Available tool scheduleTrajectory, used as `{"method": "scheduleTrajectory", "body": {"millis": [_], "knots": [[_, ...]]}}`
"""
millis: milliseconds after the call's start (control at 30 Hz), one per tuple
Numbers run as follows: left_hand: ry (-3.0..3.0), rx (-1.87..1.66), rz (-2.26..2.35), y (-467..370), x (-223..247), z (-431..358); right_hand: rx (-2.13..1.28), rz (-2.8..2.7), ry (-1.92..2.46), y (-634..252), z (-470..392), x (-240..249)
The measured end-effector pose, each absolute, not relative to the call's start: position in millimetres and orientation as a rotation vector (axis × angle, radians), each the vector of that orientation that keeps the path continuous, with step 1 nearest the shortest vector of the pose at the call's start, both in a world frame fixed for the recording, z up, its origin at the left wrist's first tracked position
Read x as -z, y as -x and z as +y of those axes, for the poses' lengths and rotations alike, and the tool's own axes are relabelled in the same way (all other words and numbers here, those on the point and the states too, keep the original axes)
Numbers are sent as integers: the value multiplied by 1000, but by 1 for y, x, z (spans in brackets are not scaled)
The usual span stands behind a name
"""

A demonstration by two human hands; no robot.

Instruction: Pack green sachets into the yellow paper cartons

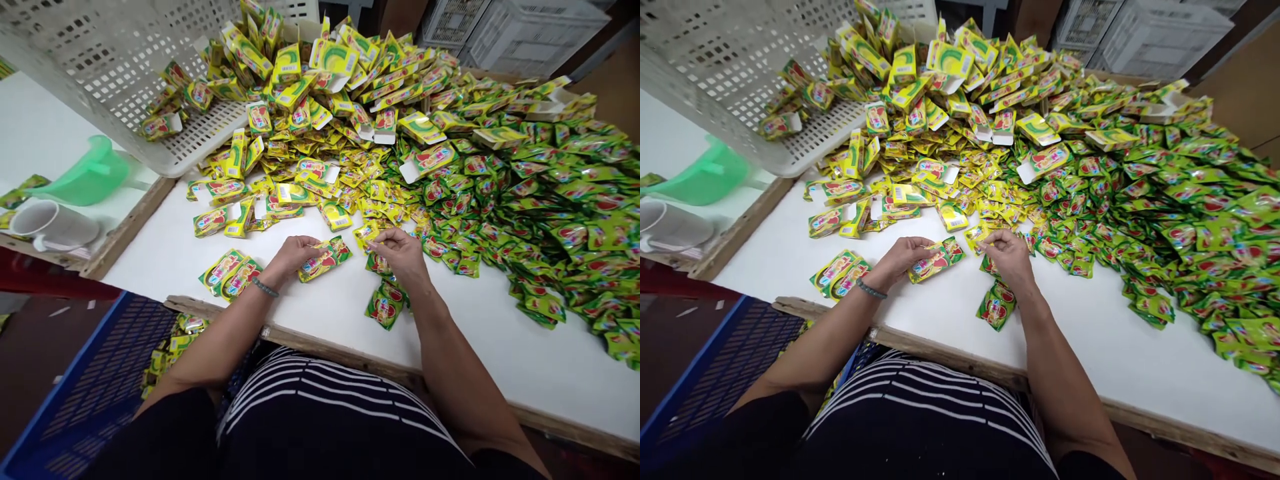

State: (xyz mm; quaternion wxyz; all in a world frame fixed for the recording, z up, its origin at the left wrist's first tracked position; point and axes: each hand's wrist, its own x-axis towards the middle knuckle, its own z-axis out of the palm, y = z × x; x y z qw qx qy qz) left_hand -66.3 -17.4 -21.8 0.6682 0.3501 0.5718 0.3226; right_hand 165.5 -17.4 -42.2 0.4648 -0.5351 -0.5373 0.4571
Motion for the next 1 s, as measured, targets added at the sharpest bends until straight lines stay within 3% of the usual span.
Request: {"method": "scheduleTrajectory", "body": {"millis": [133,433,867,1000], "knots": [[-843,-678,1162,64,17,-19,-1199,-1450,1291,-163,-21,34],[-897,-612,1036,57,15,-21,-1037,-1797,1350,-160,-30,19],[-729,-804,1068,40,8,-26,-875,-1510,1355,-137,-32,19],[-769,-823,1052,42,13,-28,-1040,-1607,1342,-132,-36,20]]}}
